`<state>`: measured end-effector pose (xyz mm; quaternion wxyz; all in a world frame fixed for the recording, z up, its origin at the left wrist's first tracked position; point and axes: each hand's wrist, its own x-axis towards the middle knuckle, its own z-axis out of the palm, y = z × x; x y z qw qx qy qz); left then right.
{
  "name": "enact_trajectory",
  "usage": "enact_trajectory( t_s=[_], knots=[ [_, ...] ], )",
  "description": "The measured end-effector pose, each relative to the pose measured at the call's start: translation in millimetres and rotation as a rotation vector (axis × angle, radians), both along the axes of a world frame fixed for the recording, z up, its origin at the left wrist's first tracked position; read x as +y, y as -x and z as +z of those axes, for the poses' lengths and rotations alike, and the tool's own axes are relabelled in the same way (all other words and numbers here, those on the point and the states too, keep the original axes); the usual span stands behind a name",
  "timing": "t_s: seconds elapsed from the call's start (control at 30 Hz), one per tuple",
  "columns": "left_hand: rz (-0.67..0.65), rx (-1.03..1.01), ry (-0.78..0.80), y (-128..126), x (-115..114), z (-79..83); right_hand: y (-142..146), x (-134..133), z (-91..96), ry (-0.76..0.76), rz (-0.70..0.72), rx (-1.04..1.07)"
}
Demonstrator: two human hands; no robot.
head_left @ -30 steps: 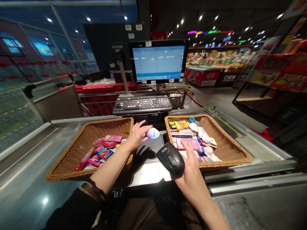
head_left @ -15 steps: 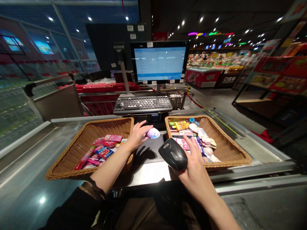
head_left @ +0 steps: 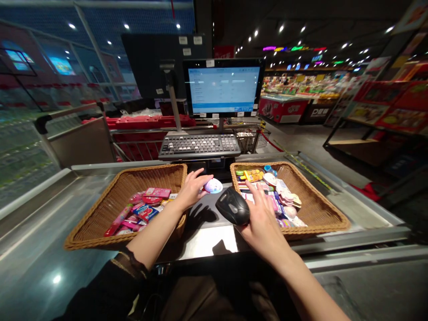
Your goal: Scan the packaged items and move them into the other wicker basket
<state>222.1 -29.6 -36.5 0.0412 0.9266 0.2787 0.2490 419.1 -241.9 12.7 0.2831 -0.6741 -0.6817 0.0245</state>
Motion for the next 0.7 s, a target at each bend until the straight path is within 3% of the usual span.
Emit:
enact_trajectory(
  t_s=[0.27, 0.37, 0.53, 0.7],
  knots=[
    [0.058, 0.020, 0.028, -4.1, -9.6, 15.5, -28.8, -32.0, 11.4, -0.161, -0.005, 0.135],
    [0.016, 0.033, -0.001, -23.1, -16.6, 28.1, -58.0, -47.2, 18.1, -0.293, -0.118, 0.245],
    [-0.158, 0.106, -0.030, -105.6, -45.1, 43.1, -111.2, -80.5, 22.0, -0.450, -0.463, 0.367],
    [-0.331, 0.277, -0.056, -219.3, -90.4, 33.2, -131.5, -107.9, 17.2, -0.451, -0.579, 0.399]
  ],
)
